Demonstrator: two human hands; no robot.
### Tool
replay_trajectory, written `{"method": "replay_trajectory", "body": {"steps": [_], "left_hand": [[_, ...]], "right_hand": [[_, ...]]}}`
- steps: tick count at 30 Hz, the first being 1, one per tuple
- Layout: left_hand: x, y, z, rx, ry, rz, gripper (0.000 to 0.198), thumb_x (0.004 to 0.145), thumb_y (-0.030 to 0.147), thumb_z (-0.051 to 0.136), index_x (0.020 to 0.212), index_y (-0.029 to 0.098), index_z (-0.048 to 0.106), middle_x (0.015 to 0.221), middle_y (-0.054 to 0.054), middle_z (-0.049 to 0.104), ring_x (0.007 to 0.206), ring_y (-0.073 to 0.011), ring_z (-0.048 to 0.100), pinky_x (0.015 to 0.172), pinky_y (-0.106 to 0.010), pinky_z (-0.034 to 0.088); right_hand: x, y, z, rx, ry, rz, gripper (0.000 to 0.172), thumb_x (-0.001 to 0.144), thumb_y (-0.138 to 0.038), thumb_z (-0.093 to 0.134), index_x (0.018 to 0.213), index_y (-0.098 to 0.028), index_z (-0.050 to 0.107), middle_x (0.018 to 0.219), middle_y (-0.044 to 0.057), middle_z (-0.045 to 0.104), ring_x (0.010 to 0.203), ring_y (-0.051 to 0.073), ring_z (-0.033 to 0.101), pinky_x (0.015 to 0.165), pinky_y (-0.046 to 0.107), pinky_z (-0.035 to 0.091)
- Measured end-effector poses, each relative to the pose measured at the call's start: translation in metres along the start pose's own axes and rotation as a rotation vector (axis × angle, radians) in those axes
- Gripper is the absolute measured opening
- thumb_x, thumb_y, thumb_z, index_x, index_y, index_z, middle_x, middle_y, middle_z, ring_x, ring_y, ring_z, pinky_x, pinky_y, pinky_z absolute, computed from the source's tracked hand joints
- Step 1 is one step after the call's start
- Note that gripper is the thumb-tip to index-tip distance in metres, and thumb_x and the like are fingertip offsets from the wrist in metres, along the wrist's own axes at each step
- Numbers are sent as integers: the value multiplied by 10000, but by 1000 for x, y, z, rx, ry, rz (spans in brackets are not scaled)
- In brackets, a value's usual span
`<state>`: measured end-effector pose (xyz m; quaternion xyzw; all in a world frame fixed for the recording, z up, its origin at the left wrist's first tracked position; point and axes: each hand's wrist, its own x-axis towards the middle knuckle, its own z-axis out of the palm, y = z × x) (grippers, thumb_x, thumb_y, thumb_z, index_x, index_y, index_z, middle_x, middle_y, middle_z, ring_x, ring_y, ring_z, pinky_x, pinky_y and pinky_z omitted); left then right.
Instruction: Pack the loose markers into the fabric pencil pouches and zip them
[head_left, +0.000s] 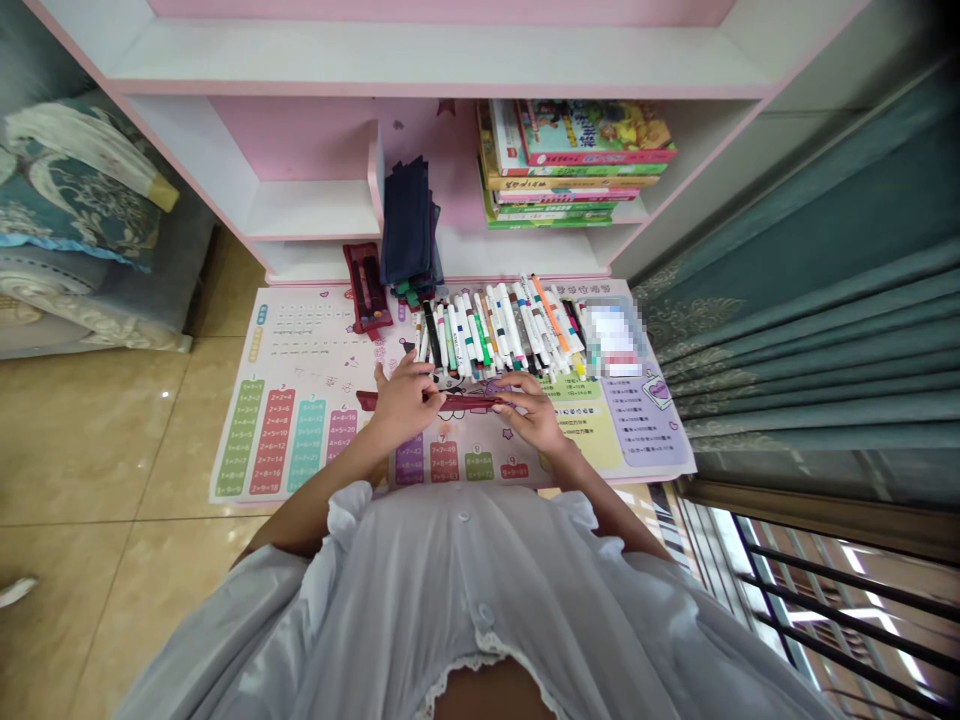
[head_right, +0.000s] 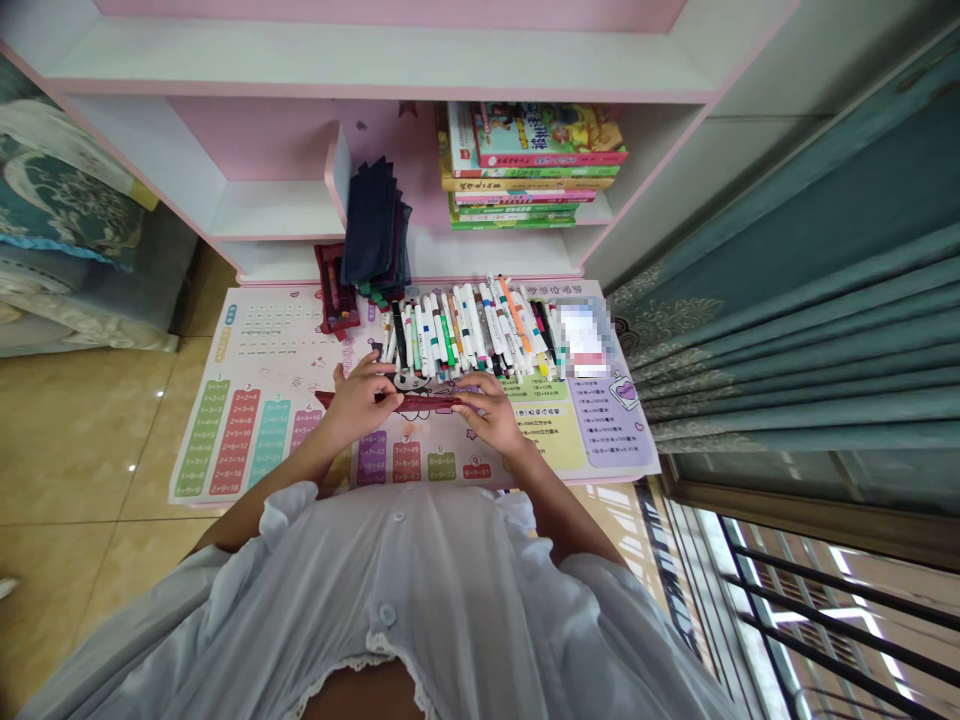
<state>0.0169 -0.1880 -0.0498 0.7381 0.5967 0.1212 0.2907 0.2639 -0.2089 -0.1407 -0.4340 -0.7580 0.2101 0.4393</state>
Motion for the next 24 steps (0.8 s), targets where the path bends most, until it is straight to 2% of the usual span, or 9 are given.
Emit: {"method": "replay_trajectory", "body": {"steps": [17,24], "left_hand": [[-2,-9,-2,1,16,-17,216,795,294,593,598,210,621,1279,-22,642,1389,-353,370,1099,-748,83],[-4,-8,-8,-12,37,-43,189,792,271,581,620,215,637,1293,-37,634,1391,-348,368,1104,-743,82]], "right_hand": [[0,0,-1,3,-16,3,198,892,-436,614,901,-271,722,1039,73,665,1033,256,614,895,487,527],[1,-1,-2,31,-4,-13,145,894,-380,627,912,-270,721,1027,69,663,1029,248,617,897,476,528]]}}
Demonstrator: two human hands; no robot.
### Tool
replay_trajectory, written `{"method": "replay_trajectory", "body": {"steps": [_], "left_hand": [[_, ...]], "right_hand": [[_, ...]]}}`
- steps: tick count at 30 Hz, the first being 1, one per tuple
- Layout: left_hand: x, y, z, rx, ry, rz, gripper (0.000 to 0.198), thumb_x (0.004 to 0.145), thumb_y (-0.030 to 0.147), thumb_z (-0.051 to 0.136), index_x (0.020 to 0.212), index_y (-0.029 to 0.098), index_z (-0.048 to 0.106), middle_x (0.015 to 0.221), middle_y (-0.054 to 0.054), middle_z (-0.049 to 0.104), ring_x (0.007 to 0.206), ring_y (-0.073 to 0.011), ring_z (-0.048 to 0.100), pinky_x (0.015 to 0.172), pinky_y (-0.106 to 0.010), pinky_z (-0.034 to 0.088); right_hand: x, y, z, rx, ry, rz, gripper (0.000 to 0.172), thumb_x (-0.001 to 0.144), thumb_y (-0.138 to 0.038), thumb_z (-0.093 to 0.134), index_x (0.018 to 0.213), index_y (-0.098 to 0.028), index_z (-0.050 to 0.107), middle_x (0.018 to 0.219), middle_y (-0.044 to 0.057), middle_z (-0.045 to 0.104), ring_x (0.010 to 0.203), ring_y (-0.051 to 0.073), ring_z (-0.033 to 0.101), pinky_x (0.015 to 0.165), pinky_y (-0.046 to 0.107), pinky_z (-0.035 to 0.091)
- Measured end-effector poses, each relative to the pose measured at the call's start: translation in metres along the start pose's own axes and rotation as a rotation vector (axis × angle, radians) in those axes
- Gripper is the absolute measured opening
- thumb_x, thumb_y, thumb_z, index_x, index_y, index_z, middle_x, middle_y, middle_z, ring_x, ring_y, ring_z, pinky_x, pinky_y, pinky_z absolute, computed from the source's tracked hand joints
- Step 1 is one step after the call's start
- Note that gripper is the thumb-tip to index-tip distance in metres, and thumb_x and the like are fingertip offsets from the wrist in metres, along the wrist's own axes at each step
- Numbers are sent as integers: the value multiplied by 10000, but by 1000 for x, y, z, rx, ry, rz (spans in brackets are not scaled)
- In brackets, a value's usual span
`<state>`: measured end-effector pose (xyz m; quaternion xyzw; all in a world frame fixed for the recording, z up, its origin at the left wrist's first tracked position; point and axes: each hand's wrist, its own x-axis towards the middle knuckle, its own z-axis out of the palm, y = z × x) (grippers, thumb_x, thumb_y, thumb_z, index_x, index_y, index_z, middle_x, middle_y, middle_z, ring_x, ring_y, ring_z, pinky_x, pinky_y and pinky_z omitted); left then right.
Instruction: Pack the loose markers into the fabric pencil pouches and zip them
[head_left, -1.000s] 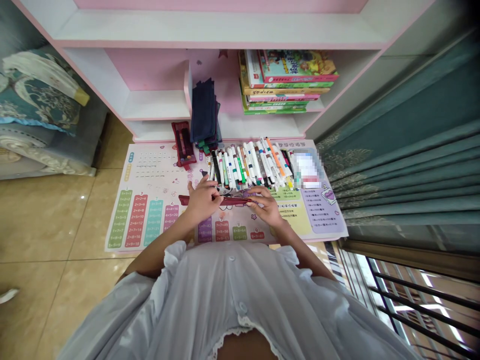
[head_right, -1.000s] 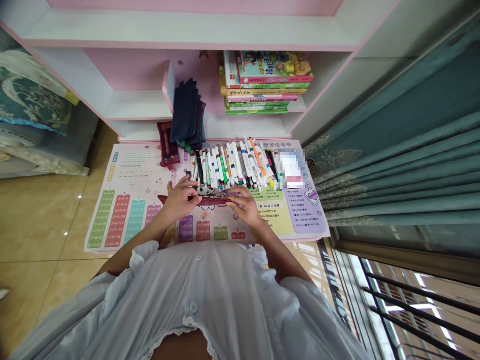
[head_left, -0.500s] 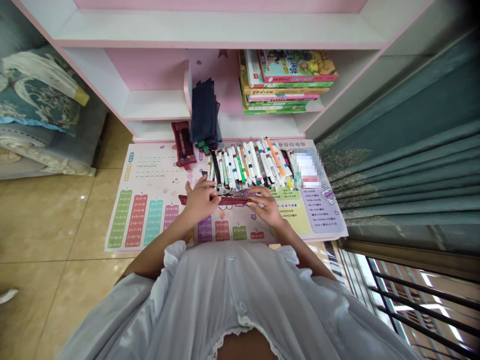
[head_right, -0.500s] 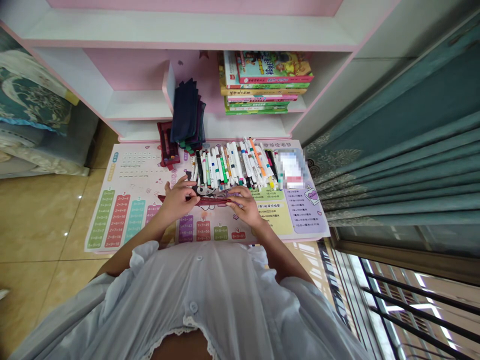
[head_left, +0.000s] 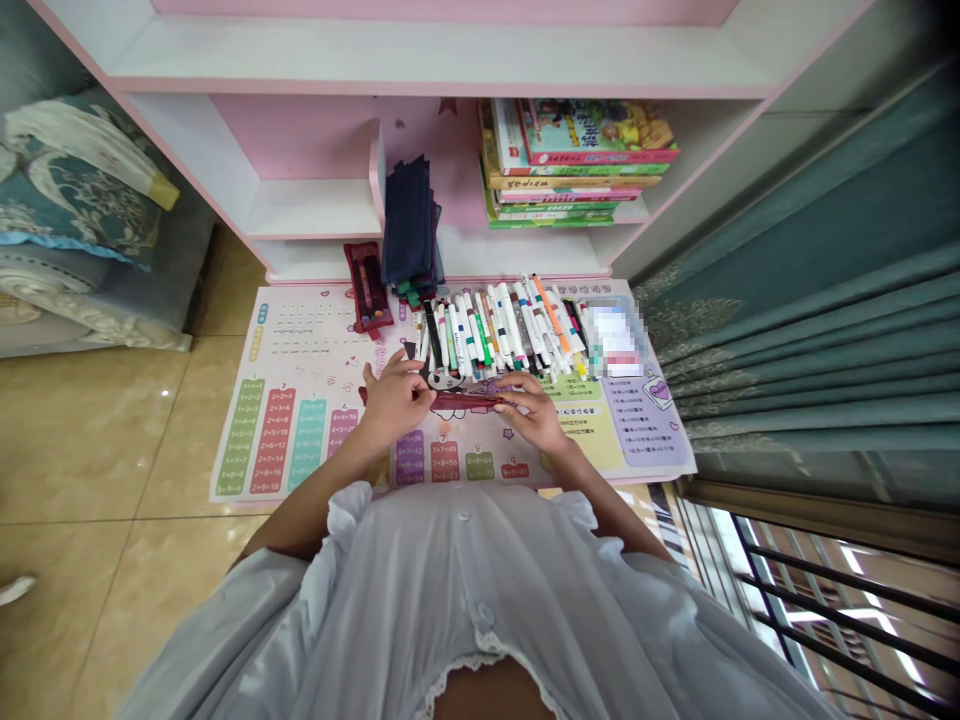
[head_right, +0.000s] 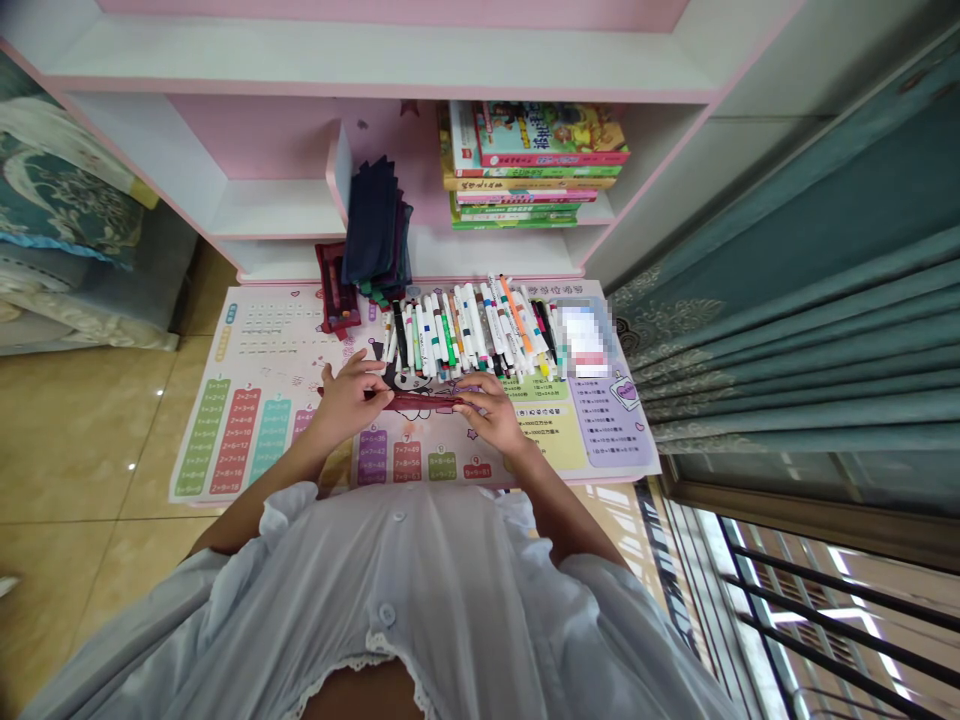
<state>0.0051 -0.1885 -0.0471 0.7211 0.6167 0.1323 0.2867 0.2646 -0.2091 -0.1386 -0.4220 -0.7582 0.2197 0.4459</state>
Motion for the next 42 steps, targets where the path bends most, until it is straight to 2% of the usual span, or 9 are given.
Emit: {"method": "replay_trajectory", "body": {"steps": [5,11,19,24,29,42], "left_hand": [[0,-3,-2,11,-8,-9,194,802,292,565,646,224,657,1285,-35,638,1400,-341,354,1114,-732,72],[1,-9,-2,26,7,-29,186,799,289,585,635,223,642,1300,-26,628,1403,-332,355,1119,-726,76],[0,-14,-5,60,8,-28,188,807,282,587,639,233,657,1293,-17,630,1412,-320,346,1114,-735,95],[-1,-17,-6,57,17,-28,186,801,277,596,627,232,645,1287,-25,633,1421,-293,341,1126,-718,73],[0,-24,-8,57,42,-49,177,788,291,603,625,229,637,1290,-23,632,1411,-315,352,1114,-731,86],[-2,-26,-16,45,58,-92,183,776,313,592,621,221,623,1287,-23,635,1410,-337,347,1112,-725,104]], "right_hand": [[-1,2,1,-3,-3,13,168,886,-415,632,905,-273,720,1016,67,670,1010,250,624,888,479,534],[0,2,2,16,8,-34,108,876,-351,660,923,-273,718,1023,70,666,1017,251,620,874,476,533],[1,2,2,-8,-20,-10,152,880,-404,644,909,-275,720,1018,69,674,1022,256,624,887,490,536],[2,2,3,6,-9,-48,115,878,-358,657,932,-276,717,1027,70,666,1026,251,620,884,481,536],[0,3,3,25,17,-63,97,874,-303,666,955,-281,715,1026,67,660,1012,244,620,868,467,535],[1,1,1,6,10,-43,105,883,-346,649,920,-270,711,1019,72,668,1003,245,627,865,469,535]]}}
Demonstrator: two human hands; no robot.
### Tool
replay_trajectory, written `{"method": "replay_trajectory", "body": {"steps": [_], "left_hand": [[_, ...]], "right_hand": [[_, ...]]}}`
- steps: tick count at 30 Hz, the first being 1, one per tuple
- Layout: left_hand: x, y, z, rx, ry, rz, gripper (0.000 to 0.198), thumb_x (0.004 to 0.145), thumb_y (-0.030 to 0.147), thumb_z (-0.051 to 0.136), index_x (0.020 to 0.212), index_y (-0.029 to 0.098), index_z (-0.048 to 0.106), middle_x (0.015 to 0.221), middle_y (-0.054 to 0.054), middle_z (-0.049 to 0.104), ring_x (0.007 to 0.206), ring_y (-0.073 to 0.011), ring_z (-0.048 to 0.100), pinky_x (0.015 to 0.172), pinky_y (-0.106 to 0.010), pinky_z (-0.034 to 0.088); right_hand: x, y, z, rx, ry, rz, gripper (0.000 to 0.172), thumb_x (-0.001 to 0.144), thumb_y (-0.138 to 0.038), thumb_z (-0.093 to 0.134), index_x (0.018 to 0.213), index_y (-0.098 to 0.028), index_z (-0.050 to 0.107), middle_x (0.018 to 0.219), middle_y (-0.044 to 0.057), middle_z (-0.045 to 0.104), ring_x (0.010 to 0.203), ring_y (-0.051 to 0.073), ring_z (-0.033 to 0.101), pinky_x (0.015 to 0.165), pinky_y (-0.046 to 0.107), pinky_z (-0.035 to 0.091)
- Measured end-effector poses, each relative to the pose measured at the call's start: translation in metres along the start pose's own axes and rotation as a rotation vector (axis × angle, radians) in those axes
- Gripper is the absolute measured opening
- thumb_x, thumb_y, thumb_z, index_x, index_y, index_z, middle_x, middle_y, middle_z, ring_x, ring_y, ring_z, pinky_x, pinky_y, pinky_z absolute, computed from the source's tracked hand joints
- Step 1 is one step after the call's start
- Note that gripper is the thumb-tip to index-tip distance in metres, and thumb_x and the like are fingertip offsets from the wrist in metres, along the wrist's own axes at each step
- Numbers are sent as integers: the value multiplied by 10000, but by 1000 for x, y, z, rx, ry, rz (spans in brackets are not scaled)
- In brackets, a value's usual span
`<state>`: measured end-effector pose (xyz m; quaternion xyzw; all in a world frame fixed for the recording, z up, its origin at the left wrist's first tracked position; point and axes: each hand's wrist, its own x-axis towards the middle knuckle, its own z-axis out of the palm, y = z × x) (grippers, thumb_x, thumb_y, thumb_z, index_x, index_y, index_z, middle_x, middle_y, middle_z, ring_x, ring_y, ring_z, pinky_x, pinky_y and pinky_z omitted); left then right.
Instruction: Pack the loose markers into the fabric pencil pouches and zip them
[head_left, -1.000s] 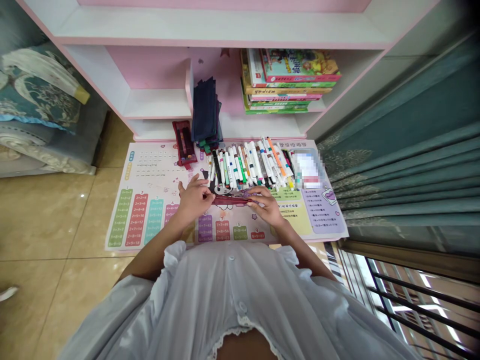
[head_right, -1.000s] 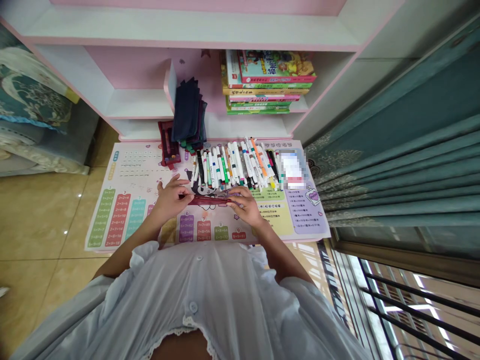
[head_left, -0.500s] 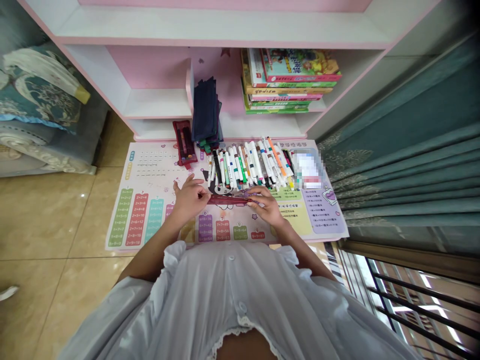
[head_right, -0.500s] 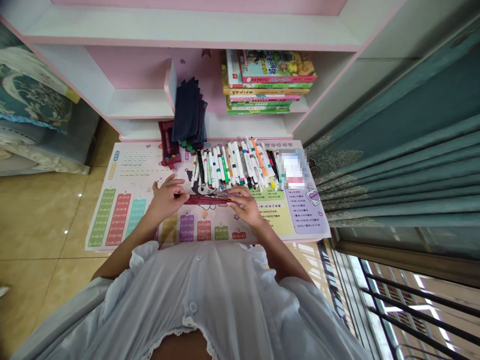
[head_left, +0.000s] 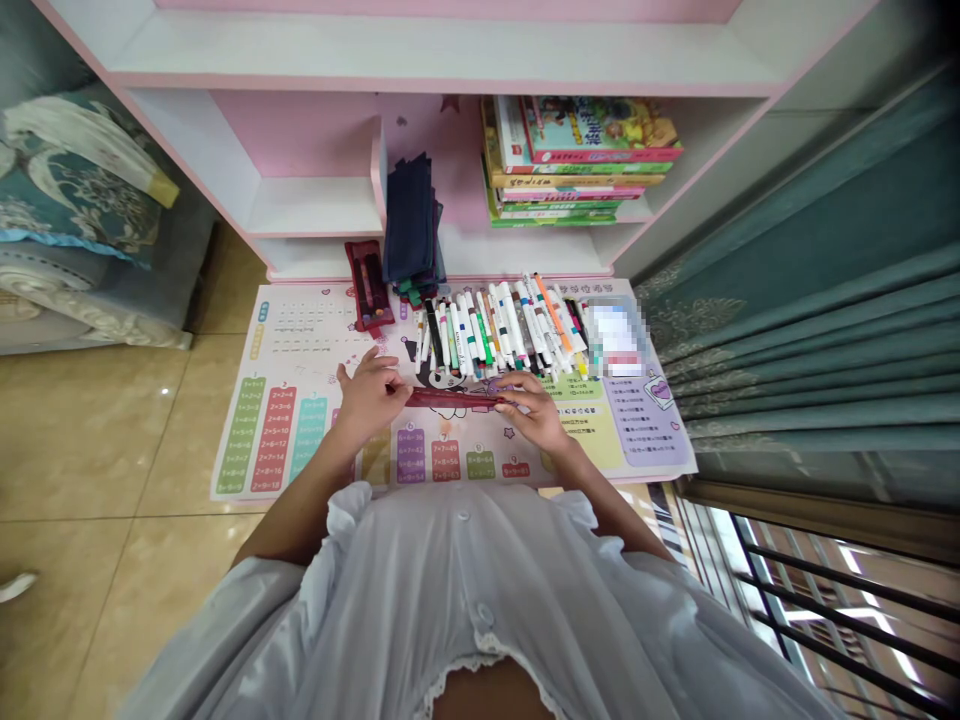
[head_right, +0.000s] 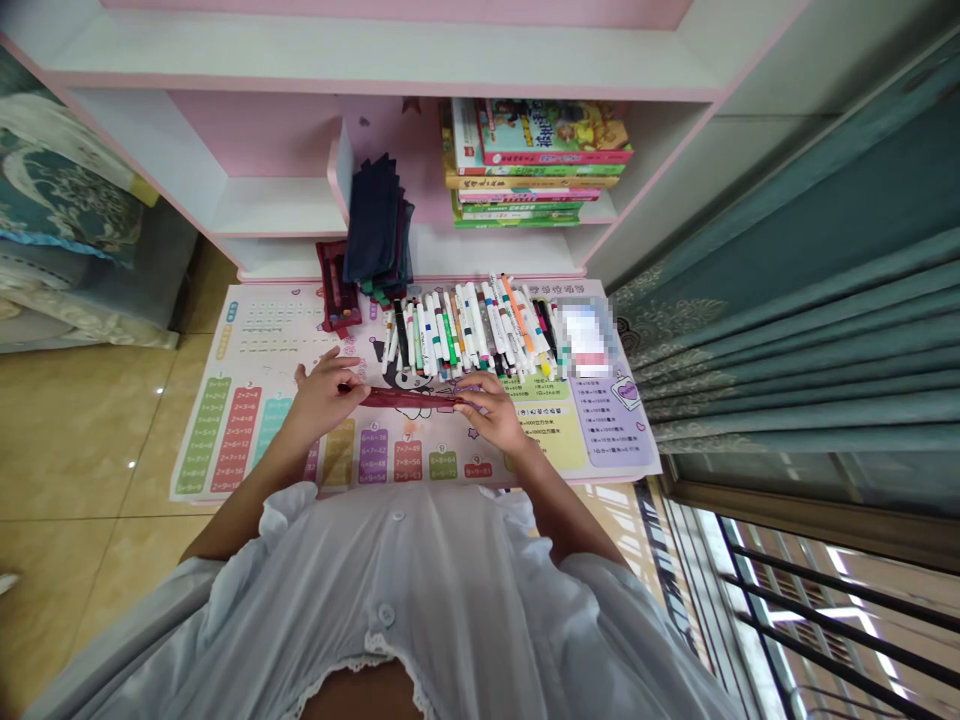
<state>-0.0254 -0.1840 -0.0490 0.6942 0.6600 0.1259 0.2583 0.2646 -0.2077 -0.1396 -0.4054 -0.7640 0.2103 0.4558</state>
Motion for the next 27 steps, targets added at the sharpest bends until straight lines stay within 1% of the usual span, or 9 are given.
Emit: {"method": "replay_trajectory", "body": {"steps": [4,9,16,22,25,27], "left_hand": [[0,-5,-3,-11,21,-15,167,771,313,595,630,225,620,1286,-26,638,1413,-318,348,1110,-722,108],[-1,-9,-4,-20,22,-24,188,763,329,599,610,222,618,1287,-29,638,1400,-343,359,1101,-730,110],[-4,-10,-5,-34,31,-34,182,773,325,596,622,227,621,1288,-30,637,1398,-331,366,1099,-730,124],[-4,-17,-14,-21,55,-58,182,790,291,572,624,222,597,1312,-31,622,1409,-320,354,1102,-724,128],[-4,-20,-18,-35,79,-60,190,806,314,571,643,219,597,1326,-39,609,1414,-325,347,1100,-726,125],[-6,-18,-16,-30,86,-40,203,822,351,575,668,224,611,1331,-44,602,1416,-327,340,1102,-726,120]], "right_hand": [[-1,0,-1,-22,-7,29,134,891,-373,632,899,-267,713,1018,71,670,1009,244,625,877,465,533],[-1,-1,-2,-1,-16,26,119,885,-360,642,899,-266,714,1023,69,669,1015,246,624,890,465,525],[0,-2,-1,8,-33,72,190,888,-438,617,882,-280,724,1022,70,670,1016,259,620,894,497,522],[-1,-1,-5,-1,-4,52,130,886,-374,639,889,-271,717,1014,68,672,1005,249,625,878,475,532],[-2,1,-9,-4,29,32,100,882,-343,650,899,-266,711,1016,65,670,1008,244,625,870,468,533],[-4,3,-10,-11,31,33,100,879,-345,652,895,-263,707,1009,65,670,1006,245,625,867,470,533]]}}
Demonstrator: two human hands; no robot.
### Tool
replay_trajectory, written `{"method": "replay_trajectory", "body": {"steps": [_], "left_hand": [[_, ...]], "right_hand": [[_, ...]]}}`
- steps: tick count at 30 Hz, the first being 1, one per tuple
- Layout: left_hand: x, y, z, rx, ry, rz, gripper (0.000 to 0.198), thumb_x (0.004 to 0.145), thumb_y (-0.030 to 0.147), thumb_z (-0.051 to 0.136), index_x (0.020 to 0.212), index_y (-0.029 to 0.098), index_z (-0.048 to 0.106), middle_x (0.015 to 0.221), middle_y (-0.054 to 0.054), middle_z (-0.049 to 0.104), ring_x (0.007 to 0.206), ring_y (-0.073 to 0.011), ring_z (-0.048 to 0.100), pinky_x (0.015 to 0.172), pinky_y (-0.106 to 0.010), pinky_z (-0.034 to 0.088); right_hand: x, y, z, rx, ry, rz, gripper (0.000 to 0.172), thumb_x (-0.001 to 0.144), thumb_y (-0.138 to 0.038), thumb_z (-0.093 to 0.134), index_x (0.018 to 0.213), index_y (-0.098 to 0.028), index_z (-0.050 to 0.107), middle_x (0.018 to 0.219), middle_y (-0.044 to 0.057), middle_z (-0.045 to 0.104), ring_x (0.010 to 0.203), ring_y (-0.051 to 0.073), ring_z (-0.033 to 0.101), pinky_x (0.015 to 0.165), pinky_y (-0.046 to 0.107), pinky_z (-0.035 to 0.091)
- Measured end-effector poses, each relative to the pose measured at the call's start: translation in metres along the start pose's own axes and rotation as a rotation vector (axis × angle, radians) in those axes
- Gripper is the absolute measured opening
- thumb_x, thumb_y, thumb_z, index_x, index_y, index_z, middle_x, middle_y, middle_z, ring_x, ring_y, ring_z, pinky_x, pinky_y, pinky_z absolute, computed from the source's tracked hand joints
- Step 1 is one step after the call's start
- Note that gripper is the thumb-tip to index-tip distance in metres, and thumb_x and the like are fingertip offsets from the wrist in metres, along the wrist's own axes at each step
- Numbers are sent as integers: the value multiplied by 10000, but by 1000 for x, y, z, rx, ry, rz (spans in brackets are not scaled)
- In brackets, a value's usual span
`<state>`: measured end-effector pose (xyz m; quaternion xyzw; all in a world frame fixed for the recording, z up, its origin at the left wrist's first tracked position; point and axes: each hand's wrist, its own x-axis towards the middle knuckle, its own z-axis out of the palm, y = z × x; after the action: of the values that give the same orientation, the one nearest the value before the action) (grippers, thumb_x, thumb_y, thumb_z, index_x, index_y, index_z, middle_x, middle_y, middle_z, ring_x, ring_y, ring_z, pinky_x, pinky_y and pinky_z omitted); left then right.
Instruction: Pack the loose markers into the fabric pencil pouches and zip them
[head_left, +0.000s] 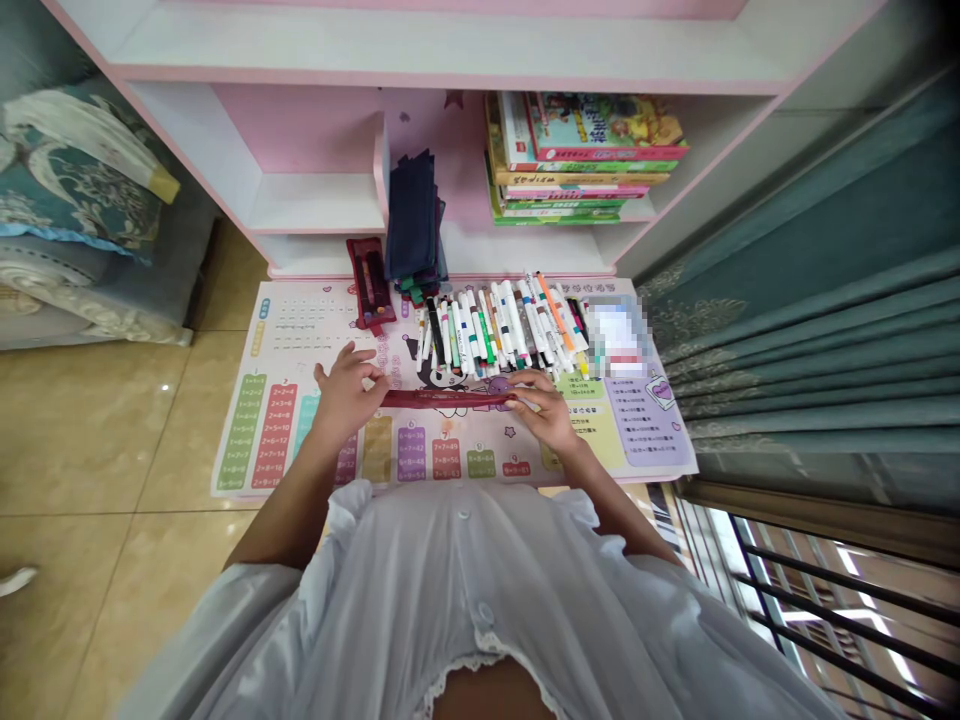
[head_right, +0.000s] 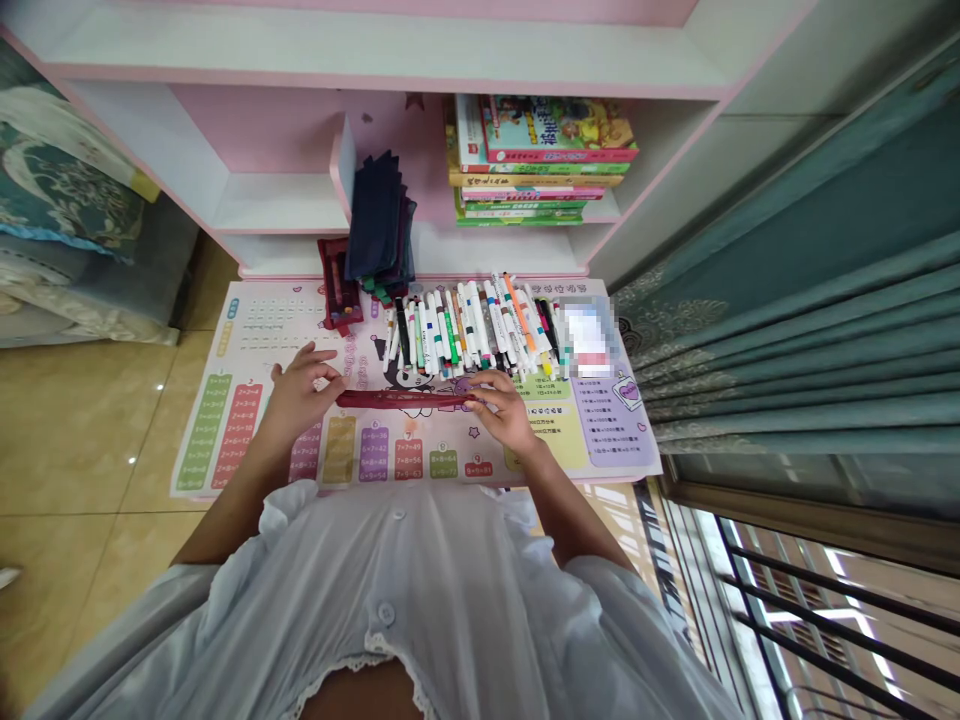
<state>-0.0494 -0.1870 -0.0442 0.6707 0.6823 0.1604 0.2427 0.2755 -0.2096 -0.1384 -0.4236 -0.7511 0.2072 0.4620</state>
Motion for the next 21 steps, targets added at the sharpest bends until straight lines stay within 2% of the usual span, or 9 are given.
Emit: {"method": "replay_trajectory", "body": {"steps": [4,6,8,13,17,21], "left_hand": [[-8,9,16,42,3,78,247,748,481,690,737,242,630,1377,-58,559,1427,-342,307,1122,-707,95],[-11,11,25,78,6,132,269,695,482,745,771,250,630,1381,-58,554,1426,-356,301,1129,-704,72],[-14,12,31,93,14,170,218,708,434,741,771,255,635,1355,-43,577,1414,-359,322,1128,-711,51],[-15,8,28,75,12,191,62,773,341,675,753,287,696,1250,-11,654,1395,-330,368,1142,-684,24],[-14,4,23,12,-4,192,101,804,356,647,755,309,722,1175,-5,696,1380,-311,397,1152,-659,38],[-15,6,22,-35,-12,138,121,803,344,637,717,279,693,1234,-13,667,1390,-305,384,1145,-665,85]], "right_hand": [[-1,0,-1,-18,-12,25,115,882,-364,644,885,-266,705,1004,67,670,1005,249,625,869,478,534],[-1,-1,0,-12,-5,16,109,880,-360,647,885,-269,707,999,65,670,1002,247,624,866,475,535],[-1,-1,0,-5,2,6,101,878,-353,651,886,-271,710,993,63,670,1002,245,624,863,471,536],[-2,-1,-1,-7,-16,43,125,880,-374,643,880,-271,715,1002,65,671,1004,251,625,878,486,527],[-1,-1,-1,-1,2,40,117,872,-370,655,872,-269,714,999,63,674,998,250,626,870,485,527],[-1,-1,0,1,15,15,96,873,-349,658,882,-270,712,1004,63,673,997,245,626,865,475,530]]}}
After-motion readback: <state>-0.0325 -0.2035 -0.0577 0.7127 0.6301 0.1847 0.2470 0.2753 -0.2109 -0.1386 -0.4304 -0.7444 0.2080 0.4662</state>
